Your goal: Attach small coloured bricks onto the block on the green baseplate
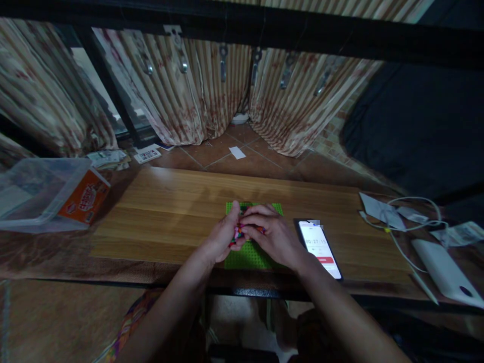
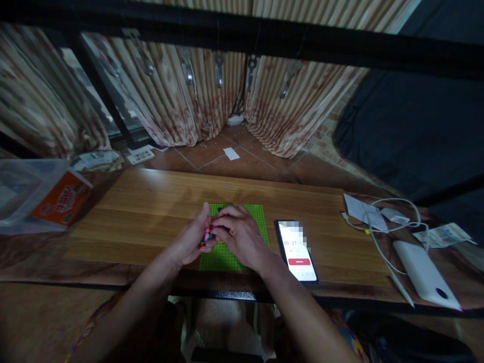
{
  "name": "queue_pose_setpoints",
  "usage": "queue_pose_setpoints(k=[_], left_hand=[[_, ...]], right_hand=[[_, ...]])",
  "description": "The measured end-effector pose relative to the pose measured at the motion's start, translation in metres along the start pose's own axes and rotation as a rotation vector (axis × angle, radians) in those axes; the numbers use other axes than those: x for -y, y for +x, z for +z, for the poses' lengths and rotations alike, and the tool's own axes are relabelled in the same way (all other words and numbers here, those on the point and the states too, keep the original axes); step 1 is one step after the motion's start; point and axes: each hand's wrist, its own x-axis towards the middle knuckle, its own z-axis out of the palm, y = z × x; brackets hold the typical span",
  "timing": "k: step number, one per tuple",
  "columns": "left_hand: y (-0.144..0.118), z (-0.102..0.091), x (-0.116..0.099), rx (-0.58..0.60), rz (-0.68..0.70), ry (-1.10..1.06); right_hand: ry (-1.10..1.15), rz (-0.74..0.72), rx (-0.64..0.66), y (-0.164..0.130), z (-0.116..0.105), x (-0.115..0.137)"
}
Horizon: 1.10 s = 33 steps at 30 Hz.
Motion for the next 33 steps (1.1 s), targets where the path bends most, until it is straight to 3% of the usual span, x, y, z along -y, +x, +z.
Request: queue_pose_setpoints(k=[4, 8, 14, 17, 24, 33], left_hand=[[-0.001, 0.0, 0.001, 0.004, 0.019, 0.002], [-0.003, -0.003, -0.002, 0.033, 0.042, -0.028], [-0.003, -0.007, -0.01, -0.049, 0.075, -0.053], [-0.002, -0.007, -0.012, -0.098, 0.068, -0.08], [-0.002, -0.009, -0.011, -0.104, 0.074, -0.068], [-0.002, -0.01, -0.011, -0.104, 0.091, -0.088]], right_hand=[[-0.009, 0.0, 0.002, 0.001, -0.001, 0.002], [0.07, 0.124, -0.05, 0.0, -0.008, -0.005], [0.215, 0.306, -0.294, -0.009, -0.027, -0.049], [0.186, 0.369, -0.319, -0.013, -0.031, -0.067], [0.161, 0.398, -0.253, -0.012, -0.013, -0.08], [0.394, 0.524, -0.279, -0.003, 0.003, -0.084]])
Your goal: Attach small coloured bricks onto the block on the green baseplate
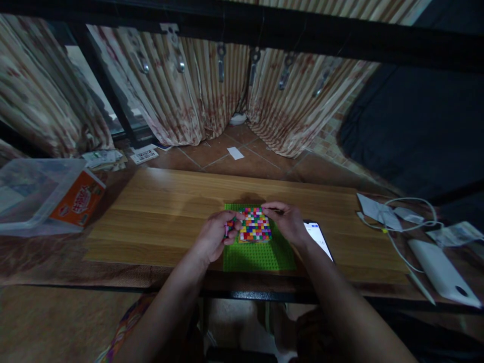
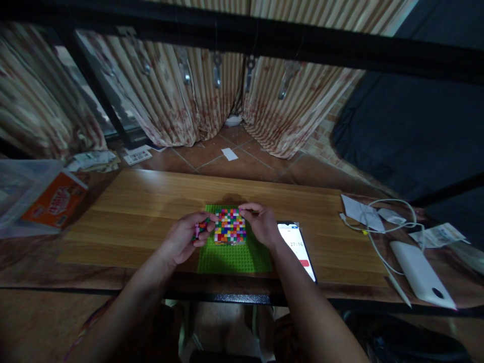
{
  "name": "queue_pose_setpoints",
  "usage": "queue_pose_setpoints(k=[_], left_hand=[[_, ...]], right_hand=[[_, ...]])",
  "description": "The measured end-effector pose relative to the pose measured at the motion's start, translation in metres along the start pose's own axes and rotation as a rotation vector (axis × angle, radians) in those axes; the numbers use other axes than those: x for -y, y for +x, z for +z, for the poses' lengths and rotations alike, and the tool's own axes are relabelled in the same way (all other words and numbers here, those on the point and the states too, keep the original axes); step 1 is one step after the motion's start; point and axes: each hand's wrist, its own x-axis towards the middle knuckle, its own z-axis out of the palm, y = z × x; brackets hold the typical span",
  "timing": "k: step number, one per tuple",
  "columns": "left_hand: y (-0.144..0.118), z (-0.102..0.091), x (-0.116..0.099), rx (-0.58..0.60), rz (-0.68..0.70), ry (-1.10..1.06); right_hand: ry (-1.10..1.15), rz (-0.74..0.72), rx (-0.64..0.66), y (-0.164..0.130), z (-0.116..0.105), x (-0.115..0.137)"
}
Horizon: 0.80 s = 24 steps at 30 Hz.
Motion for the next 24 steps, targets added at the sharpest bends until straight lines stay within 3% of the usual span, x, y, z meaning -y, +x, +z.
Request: queue_pose_setpoints(k=[14, 17, 21, 24], left_hand=[[-0.001, 0.003, 0.004, 0.065, 0.028, -0.011], [0.0, 0.003, 0.006, 0.092, 0.034, -0.042], [0.001, 0.003, 0.008, 0.121, 0.019, -0.095], [0.002, 0.004, 0.01, 0.114, 0.0, -0.099]], right_hand=[[-0.047, 0.06, 0.114, 0.009, -0.007, 0.006], [-0.003, 0.052, 0.074, 0.004, -0.006, 0.003], [-0.018, -0.109, -0.116, -0.009, -0.006, 0.009], [-0.085, -0.293, -0.088, -0.022, -0.003, 0.028]])
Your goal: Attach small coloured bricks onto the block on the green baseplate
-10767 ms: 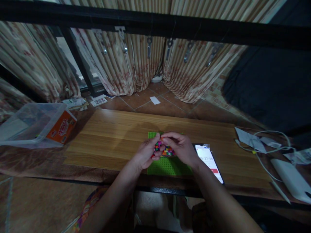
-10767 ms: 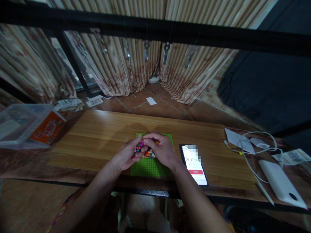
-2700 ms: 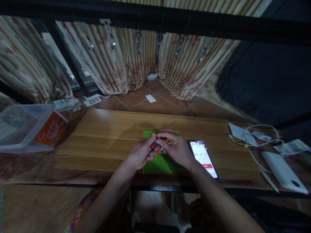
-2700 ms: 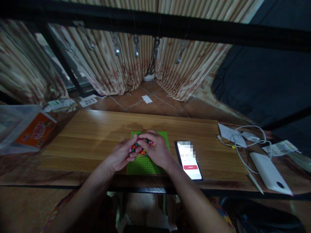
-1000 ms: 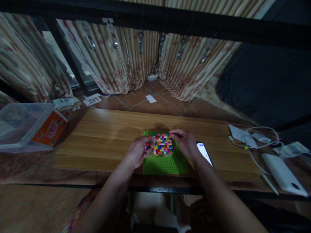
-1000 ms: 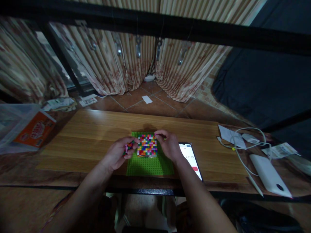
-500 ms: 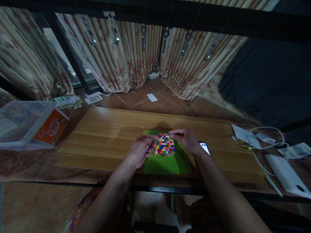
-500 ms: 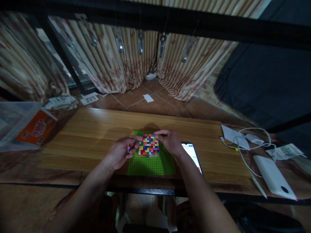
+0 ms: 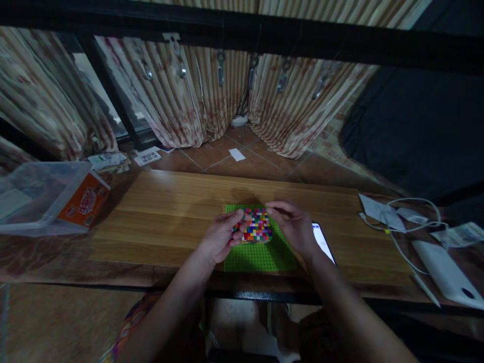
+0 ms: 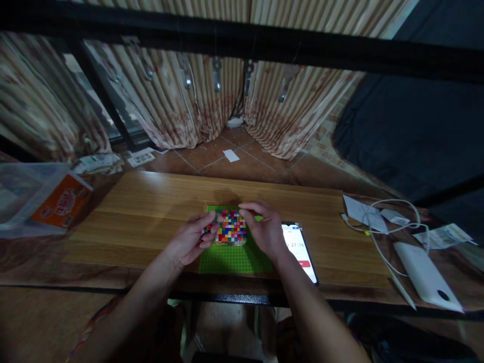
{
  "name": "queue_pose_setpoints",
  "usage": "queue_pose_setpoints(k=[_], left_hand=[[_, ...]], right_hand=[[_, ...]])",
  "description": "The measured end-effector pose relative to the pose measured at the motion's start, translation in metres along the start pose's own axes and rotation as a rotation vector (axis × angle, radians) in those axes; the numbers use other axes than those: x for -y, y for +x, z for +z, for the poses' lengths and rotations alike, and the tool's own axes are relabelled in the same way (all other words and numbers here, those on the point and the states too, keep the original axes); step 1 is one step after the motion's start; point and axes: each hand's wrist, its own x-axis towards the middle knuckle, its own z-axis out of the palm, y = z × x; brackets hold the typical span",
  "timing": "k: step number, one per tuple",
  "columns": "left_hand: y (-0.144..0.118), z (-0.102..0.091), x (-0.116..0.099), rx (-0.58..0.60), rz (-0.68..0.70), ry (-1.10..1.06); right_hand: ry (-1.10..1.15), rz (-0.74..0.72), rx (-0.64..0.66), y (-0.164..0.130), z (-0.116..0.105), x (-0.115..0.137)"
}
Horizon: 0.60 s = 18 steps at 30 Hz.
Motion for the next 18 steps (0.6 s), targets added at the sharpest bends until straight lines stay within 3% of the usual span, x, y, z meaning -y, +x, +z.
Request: queue_pose_setpoints(k=[7, 18], left_hand=[[0.003, 0.001, 0.005, 0.019, -0.003, 0.071], [0.002, 0.006, 0.006, -0.002, 0.05, 0.171]], right_hand=[[-0.038, -0.107, 0.222, -0.01, 0.014, 0.037], [0.259, 0.074, 0.196, -0.015, 0.027, 0.032]])
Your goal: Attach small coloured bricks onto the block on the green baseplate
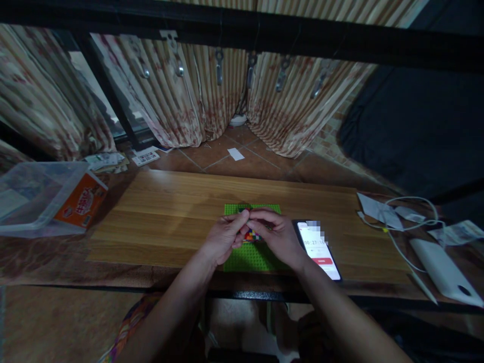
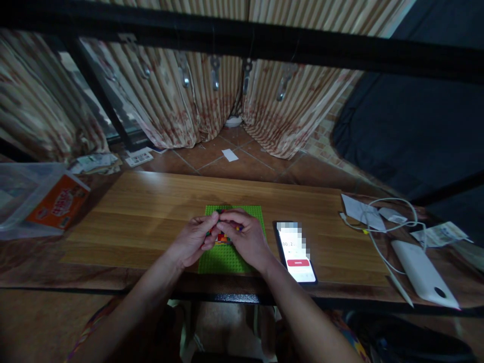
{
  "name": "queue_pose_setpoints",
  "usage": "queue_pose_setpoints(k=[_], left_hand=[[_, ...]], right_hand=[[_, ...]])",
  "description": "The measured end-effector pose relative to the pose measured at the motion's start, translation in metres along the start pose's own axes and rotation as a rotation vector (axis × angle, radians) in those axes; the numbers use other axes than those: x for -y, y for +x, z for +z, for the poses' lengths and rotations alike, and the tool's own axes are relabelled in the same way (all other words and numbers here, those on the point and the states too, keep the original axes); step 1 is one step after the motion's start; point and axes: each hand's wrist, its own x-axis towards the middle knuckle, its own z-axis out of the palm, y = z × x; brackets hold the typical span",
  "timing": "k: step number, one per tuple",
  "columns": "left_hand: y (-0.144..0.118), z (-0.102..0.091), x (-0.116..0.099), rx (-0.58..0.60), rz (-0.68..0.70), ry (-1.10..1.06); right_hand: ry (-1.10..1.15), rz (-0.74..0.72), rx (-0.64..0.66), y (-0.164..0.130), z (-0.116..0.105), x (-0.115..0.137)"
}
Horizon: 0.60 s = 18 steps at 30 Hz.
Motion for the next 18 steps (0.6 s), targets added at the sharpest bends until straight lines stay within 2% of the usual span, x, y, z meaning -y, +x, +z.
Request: queue_pose_setpoints(k=[5, 12, 18], left_hand=[[0.0, 0.001, 0.0, -0.022, 0.014, 0.019], [-0.002, 0.001, -0.002, 0.002, -0.062, 0.0], [-0.002, -0.003, -0.004, 0.1, -0.135, -0.14]], right_hand=[[-0.042, 0.006, 0.024, -0.001, -0.002, 0.007], [-0.098, 0.014, 0.055, -0.002, -0.01, 0.011], [0.009, 0.071, 0.0, -0.002, -0.01, 0.005]])
